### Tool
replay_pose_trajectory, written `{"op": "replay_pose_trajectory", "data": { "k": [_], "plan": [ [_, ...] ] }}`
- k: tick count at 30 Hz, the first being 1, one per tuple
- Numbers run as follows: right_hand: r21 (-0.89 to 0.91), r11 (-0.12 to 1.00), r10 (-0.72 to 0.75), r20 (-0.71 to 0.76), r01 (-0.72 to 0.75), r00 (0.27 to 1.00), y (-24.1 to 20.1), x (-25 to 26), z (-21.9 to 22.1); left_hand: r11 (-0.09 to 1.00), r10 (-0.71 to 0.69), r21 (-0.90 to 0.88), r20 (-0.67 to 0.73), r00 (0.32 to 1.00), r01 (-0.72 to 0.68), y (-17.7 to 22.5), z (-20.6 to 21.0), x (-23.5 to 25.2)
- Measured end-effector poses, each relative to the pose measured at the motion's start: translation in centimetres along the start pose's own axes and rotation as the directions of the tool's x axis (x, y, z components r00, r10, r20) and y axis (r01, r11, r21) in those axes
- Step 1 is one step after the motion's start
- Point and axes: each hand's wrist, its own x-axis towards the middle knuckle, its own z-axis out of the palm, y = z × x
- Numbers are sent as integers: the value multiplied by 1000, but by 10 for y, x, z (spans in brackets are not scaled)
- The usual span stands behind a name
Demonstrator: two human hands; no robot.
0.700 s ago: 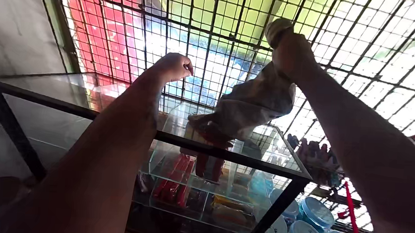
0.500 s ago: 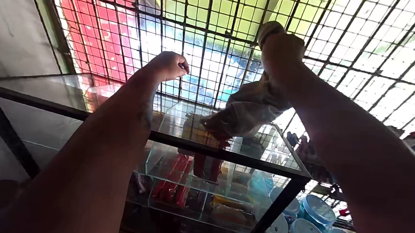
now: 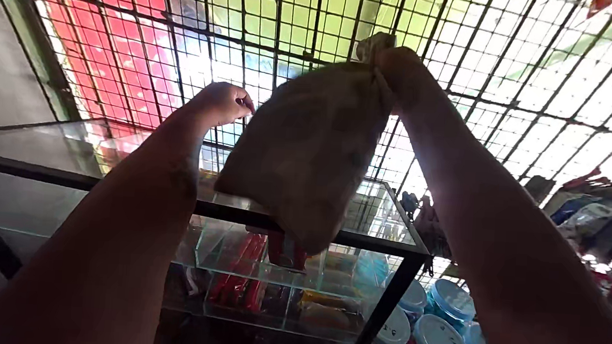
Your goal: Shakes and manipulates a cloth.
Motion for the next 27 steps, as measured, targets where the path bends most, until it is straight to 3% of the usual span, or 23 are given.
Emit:
{"op": "replay_pose_trajectory", "data": {
  "k": [2, 3, 6, 8, 10, 11, 13, 14, 16, 18, 22, 25, 27],
  "plan": [
    [-259, 966, -39, -39, 27, 999, -5, -6, -5, 1000, 8, 4, 8, 1000, -8, -10, 2, 10],
    [-259, 965, -59, -59, 42, 997, -4, -4, -5, 1000, 3, 2, 13, 1000, -3, -12, 2, 11],
    [83, 995, -52, -104, 61, 993, 1, 7, -3, 1000, -8, 9, 21, 1000, 8, -11, 1, 10],
    [351, 932, -61, -111, 96, 992, -3, 13, 2, 1000, 0, 16, 10, 1000, 0, -9, 1, 10],
    [379, 918, -87, -88, 115, 992, -9, 18, 6, 1000, 6, 26, 10, 1000, -7, -8, 2, 10],
    [276, 954, -95, -95, 118, 991, -11, 23, 9, 999, 12, 32, 7, 1000, -12, -7, 2, 11],
    [-226, 971, -96, -68, 78, 993, -16, 25, 10, 998, 25, 50, 13, 1000, -26, -6, 2, 13],
    [-473, 880, -68, -33, 45, 997, -21, 23, 9, 998, 31, 57, 22, 999, -33, -4, 1, 14],
    [-753, 657, -9, -4, 3, 1000, -33, 17, 8, 998, 49, 48, 29, 998, -50, 2, 0, 14],
    [-890, 457, 7, 13, 8, 1000, -35, 15, 6, 998, 58, 33, 31, 998, -59, 3, -1, 12],
    [-989, 150, -24, -22, -18, 999, -32, 1, 1, 999, 50, 17, 28, 998, -51, -1, 0, 9],
    [-999, 35, -88, -26, -23, 996, -24, -4, -5, 999, 45, 20, 30, 999, -46, -4, 0, 8],
    [-999, 22, -89, -29, -27, 996, -25, -12, -12, 999, 49, 20, 30, 998, -50, -3, 1, 9]
  ]
}}
